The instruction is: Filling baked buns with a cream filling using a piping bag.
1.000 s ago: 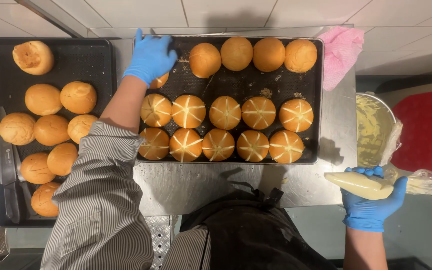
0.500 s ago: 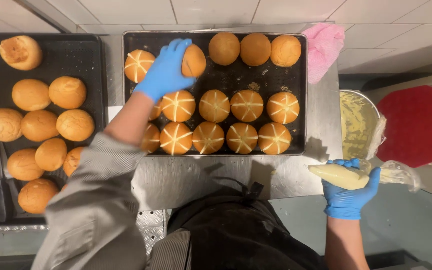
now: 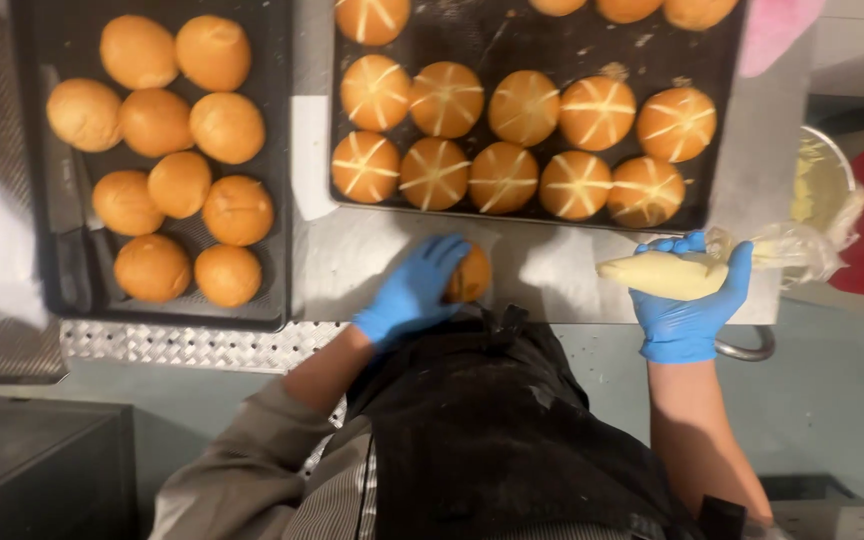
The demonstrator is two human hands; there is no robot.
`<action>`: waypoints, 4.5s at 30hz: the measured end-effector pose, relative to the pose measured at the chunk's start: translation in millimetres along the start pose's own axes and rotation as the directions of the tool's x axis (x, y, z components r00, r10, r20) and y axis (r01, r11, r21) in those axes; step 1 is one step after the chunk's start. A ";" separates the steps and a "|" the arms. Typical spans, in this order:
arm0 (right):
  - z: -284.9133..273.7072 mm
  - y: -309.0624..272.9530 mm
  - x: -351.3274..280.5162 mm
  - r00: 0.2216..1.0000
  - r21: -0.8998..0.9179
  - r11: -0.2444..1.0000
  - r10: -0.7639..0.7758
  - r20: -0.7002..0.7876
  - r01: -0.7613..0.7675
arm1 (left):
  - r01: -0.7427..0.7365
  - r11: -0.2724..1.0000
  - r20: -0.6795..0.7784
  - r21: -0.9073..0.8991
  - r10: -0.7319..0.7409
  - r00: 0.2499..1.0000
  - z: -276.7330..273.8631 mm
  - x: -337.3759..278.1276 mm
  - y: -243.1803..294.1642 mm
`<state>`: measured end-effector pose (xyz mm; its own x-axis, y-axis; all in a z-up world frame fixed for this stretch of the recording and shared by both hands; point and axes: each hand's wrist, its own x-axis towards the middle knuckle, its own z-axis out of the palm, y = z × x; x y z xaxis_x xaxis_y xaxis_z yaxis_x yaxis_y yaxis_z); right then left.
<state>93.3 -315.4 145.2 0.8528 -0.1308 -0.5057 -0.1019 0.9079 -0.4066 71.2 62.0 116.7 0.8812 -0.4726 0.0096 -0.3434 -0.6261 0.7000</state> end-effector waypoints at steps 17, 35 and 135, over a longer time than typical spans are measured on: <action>9.1 129.2 -37.9 1.000 -0.197 0.980 -0.014 0.020 0.017 | -0.064 0.994 -0.173 0.086 0.079 0.982 65.3 -74.7 -27.5; 28.6 173.7 -31.3 0.979 -0.467 0.861 -0.165 0.122 0.203 | -0.115 0.990 -0.109 0.081 0.123 0.986 59.0 -81.6 -18.1; -9.7 200.4 -10.5 0.870 -0.836 0.286 -0.312 0.382 0.469 | 0.073 0.940 -0.081 -0.333 -0.106 0.991 46.4 -68.8 -10.5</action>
<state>59.0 -135.9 61.7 0.9694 -0.2446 -0.0224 -0.0569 -0.1347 -0.9892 -0.9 72.3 75.6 0.9360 -0.3519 -0.0064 -0.1503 -0.4162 0.8968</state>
